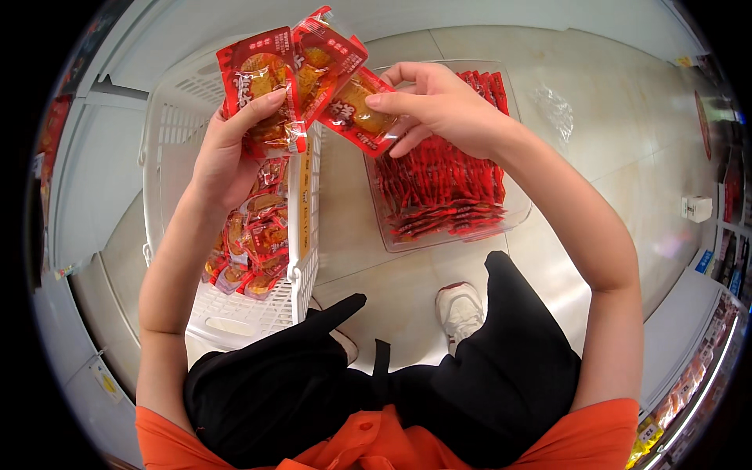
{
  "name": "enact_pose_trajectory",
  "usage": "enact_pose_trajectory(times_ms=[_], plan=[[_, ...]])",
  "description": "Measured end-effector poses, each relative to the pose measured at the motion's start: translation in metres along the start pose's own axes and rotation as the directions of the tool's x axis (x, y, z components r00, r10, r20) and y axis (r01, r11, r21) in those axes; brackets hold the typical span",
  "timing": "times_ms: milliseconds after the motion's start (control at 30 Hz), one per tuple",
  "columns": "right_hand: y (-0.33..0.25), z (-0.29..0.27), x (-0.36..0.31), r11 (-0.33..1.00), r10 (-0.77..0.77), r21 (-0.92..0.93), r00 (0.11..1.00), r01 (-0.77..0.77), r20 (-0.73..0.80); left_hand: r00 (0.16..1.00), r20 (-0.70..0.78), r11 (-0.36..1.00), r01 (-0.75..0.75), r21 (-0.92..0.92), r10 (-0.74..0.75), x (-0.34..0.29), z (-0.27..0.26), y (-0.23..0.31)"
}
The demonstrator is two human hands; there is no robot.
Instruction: The person picks up red snack packets from a white basket and places them into a clear plastic bin by hand.
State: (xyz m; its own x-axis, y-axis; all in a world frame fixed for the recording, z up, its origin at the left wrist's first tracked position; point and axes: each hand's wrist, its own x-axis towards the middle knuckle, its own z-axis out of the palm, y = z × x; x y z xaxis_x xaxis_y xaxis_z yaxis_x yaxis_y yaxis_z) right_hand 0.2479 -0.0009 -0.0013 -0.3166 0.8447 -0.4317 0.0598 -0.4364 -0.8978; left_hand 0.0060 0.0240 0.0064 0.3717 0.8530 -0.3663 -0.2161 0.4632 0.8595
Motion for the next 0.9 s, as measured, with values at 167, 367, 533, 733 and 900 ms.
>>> enact_pose_trajectory(times_ms=[167, 367, 533, 733, 900], plan=[[0.011, -0.007, -0.007, 0.995, -0.091, -0.035, 0.993, 0.094, 0.077, 1.0, 0.018, 1.0, 0.006, 0.014, -0.006, 0.001, -0.006, -0.004], [-0.009, -0.038, -0.004, 0.971, -0.191, 0.101, 0.954, 0.219, -0.231, 0.999, 0.034, 0.999, -0.04, 0.011, 0.04, 0.003, -0.011, -0.003], [-0.033, -0.072, -0.027, 0.957, -0.272, -0.197, 0.891, 0.212, -0.364, 0.999, 0.021, 0.999, -0.043, 0.005, 0.043, 0.008, -0.012, -0.004], [0.004, -0.065, -0.019, 0.549, -0.443, -0.836, 0.851, 0.01, -0.28, 1.0, 0.0, 0.995, -0.015, 0.098, 0.015, 0.001, -0.005, -0.001], [0.033, -0.089, 0.032, 0.43, -0.348, -0.901, 0.91, -0.059, -0.225, 1.0, -0.002, 0.999, -0.017, 0.05, 0.017, -0.016, -0.009, 0.002]])
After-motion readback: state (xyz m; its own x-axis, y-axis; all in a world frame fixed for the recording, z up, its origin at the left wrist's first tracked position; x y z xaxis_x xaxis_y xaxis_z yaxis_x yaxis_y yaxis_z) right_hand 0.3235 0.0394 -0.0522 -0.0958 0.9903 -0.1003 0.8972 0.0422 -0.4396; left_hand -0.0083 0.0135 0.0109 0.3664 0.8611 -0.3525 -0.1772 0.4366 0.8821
